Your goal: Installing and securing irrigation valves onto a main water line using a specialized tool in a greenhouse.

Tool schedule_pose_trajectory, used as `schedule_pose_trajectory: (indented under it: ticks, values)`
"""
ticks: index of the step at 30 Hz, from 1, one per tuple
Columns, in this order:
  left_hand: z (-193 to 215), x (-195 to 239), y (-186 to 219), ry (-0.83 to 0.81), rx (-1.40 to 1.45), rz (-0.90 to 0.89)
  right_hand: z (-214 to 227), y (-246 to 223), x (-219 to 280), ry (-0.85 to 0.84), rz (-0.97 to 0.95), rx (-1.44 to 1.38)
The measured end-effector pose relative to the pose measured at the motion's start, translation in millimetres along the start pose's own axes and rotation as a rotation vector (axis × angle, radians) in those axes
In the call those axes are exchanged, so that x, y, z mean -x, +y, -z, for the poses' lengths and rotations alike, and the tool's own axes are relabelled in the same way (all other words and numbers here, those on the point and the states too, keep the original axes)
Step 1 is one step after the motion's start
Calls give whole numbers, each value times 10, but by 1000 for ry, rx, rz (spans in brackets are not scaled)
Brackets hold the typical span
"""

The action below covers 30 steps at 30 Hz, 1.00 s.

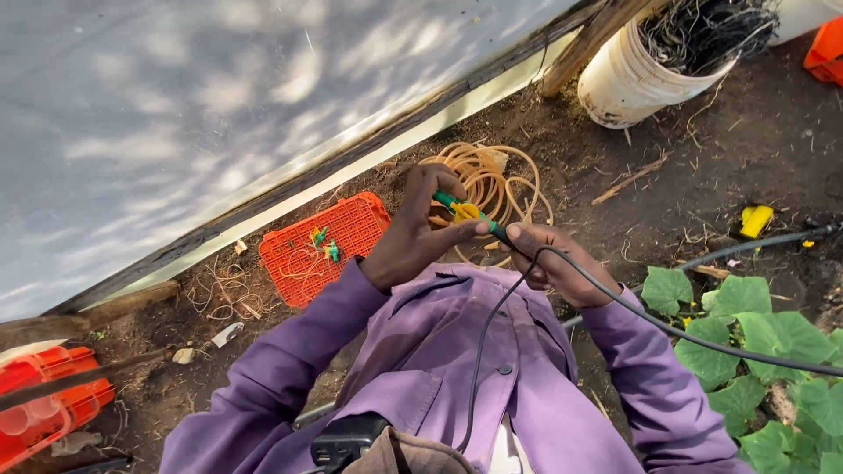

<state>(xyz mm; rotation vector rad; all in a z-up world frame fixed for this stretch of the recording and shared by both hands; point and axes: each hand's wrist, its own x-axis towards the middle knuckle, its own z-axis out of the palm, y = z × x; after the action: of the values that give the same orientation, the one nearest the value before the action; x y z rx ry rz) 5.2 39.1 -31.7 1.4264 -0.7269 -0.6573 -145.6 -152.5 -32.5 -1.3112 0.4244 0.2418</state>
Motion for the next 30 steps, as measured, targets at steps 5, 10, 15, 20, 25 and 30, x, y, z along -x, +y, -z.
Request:
schedule_pose_trajectory:
  ticks: [5,10,15,20,25,30]
  values:
    - [308,-42,341,-328,-260,-156,-57,-12,103,-175,-187,-204]
    - [377,-102,635,-629,-383,-96,-111,78,153,-262,-168,-116]
    - [428,-25,604,-704,-171,259,-259,-378,354,-193,37,410]
    - [353,62,605,-768,-28,433,-192,-75,472,-172,315,777]
    - [206,268,241,-864,26,352,-255,-81,517,-120,569,1012]
    - [159,225,401,-845,-226,205,-272,-112,530,-20,787,1240]
